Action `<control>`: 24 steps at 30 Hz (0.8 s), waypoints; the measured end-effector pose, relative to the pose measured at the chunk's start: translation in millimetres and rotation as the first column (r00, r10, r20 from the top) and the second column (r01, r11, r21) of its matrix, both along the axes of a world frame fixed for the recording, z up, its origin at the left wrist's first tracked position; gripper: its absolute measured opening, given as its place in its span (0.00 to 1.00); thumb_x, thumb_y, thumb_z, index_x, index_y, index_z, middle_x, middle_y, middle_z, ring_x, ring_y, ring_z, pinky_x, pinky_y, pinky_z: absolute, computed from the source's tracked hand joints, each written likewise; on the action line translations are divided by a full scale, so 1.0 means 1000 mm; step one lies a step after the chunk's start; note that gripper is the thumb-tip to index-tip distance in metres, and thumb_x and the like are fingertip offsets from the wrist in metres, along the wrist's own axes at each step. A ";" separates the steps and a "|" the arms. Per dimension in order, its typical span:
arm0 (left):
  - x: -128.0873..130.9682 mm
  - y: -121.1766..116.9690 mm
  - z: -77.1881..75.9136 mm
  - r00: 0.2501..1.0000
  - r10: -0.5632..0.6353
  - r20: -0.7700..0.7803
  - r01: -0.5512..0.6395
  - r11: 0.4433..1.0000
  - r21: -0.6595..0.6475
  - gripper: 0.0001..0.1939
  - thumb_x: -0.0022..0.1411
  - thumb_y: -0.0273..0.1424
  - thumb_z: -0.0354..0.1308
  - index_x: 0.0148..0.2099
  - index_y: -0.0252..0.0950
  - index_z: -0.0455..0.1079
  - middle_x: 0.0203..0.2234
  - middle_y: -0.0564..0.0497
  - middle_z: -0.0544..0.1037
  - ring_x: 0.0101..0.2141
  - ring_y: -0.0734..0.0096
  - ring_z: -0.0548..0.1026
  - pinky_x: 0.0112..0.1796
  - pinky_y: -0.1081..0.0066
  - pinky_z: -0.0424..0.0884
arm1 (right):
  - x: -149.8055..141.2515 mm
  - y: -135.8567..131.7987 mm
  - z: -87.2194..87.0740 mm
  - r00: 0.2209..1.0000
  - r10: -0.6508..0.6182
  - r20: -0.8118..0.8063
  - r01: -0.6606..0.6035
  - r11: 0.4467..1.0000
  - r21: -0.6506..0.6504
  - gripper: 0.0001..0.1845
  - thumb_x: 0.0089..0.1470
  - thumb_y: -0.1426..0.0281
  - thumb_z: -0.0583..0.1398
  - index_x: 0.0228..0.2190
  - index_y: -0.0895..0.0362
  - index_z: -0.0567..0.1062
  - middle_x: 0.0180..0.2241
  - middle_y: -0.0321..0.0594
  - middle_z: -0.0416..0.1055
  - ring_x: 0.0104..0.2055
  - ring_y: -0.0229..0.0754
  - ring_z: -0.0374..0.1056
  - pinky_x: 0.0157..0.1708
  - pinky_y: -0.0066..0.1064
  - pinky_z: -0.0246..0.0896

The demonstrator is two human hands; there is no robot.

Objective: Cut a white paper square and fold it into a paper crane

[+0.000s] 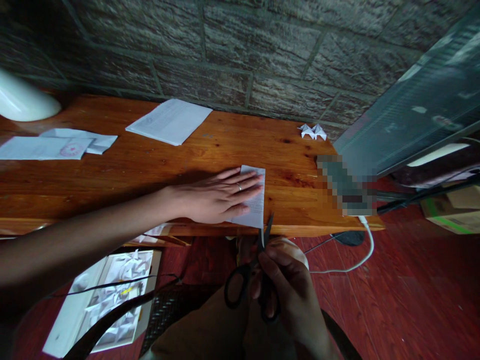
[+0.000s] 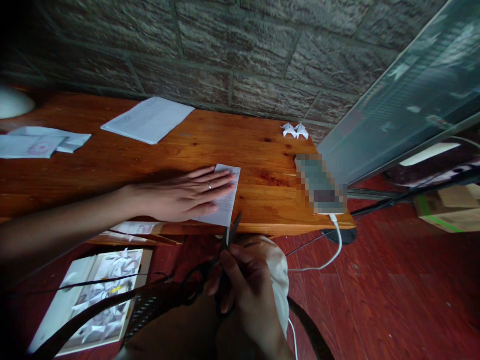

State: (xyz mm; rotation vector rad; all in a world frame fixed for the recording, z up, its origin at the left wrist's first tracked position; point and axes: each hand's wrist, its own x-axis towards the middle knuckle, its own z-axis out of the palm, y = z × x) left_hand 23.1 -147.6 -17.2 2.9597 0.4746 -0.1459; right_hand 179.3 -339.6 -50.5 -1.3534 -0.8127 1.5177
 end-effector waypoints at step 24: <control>0.000 -0.001 0.001 1.000 -0.004 0.030 0.005 1.000 -0.011 0.32 0.70 0.45 0.32 0.71 0.41 0.35 0.69 0.55 0.36 0.68 0.65 0.37 0.66 0.62 0.36 | 0.004 0.012 0.005 1.000 0.001 0.015 -0.002 1.000 0.025 0.18 0.57 0.58 0.60 0.26 0.60 0.71 0.17 0.36 0.71 0.11 0.26 0.57 0.10 0.16 0.48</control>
